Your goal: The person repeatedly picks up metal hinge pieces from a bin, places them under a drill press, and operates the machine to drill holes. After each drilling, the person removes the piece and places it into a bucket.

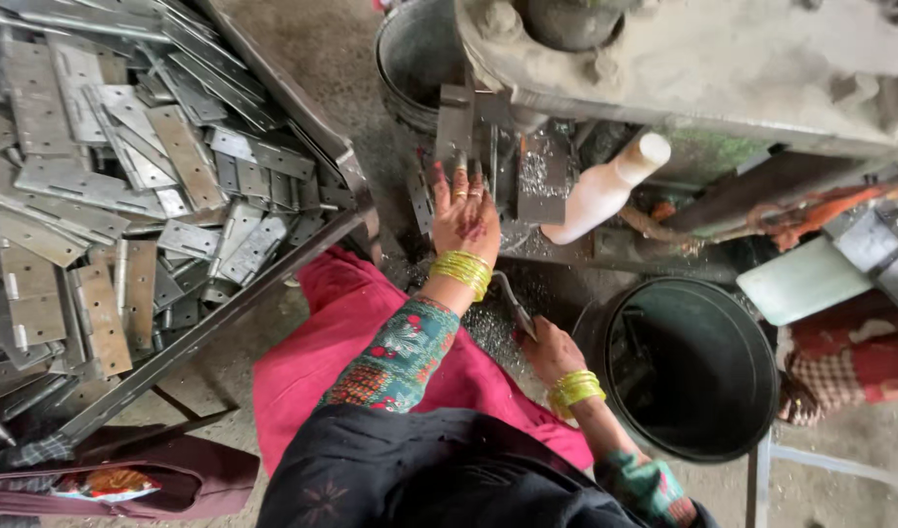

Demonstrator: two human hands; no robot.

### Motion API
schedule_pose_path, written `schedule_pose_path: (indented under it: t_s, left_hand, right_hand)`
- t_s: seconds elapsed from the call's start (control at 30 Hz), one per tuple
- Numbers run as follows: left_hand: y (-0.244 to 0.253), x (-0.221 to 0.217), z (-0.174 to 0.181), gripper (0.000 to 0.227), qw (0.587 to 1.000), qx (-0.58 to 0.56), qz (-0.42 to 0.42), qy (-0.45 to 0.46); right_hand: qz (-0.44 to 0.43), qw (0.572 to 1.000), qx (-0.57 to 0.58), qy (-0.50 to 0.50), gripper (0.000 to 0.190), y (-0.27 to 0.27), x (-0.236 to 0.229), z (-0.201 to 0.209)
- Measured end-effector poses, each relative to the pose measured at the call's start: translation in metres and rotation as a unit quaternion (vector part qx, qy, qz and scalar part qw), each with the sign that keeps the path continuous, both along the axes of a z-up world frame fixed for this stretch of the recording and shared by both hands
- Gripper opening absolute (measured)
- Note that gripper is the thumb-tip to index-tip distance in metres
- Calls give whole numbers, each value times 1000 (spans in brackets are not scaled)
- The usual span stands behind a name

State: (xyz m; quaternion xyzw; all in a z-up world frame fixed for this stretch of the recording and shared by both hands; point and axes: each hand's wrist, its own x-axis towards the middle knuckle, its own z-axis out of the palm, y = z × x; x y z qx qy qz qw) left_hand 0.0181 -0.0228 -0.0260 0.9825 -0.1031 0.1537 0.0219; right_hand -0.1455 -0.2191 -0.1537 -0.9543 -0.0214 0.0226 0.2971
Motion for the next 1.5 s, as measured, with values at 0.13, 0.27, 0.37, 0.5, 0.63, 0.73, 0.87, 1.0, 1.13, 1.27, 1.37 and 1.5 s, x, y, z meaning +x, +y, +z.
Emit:
schedule_pose_path:
  t_s: [0.13,0.27,0.37,0.5,0.63,0.73,0.87,1.0,1.13,1.27,1.37,1.5]
  left_hand:
    - [6,2,-7,43,999,-27,3,-48]
    - [1,0,-9,40,994,-96,-19,-52]
    - [7,0,-2,41,999,-46,-19,-18]
    - [9,-14,-3,42,999,9,-14,-30]
    - [5,-9,4,39,999,-36,-14,-32]
    - [7,-2,4,40,999,-23,-12,32]
    - [1,15,-2,51,994,-39,8,-99]
    - [-8,30,-2,43,999,-51,16,-7]
    - [5,34,3,37,997,-77,7,8]
    - [8,44,6,42,998,12,20,50]
    - [0,60,7,43,998,17,50,44]
    - [-9,88,14,42,995,-4,48,90]
  right_hand:
    - [11,994,-7,-107,37,8,-6,-10]
    - [5,991,-1,-137,43,3,-11,-7]
    - [4,996,7,84,32,-1,6,0]
    - [-29,997,12,72,34,5,2,-4]
    - [-41,997,15,56,38,18,1,-2]
    - [-41,993,16,107,34,16,3,9]
    - [-25,992,-7,127,33,1,15,25]
    - [-51,990,6,128,35,22,1,19]
    - [-49,993,14,108,40,26,-3,17]
    - [-6,995,-30,95,36,2,11,25]
    - [-49,986,-40,156,37,4,10,12]
    - [-62,998,4,-3,42,19,1,-10]
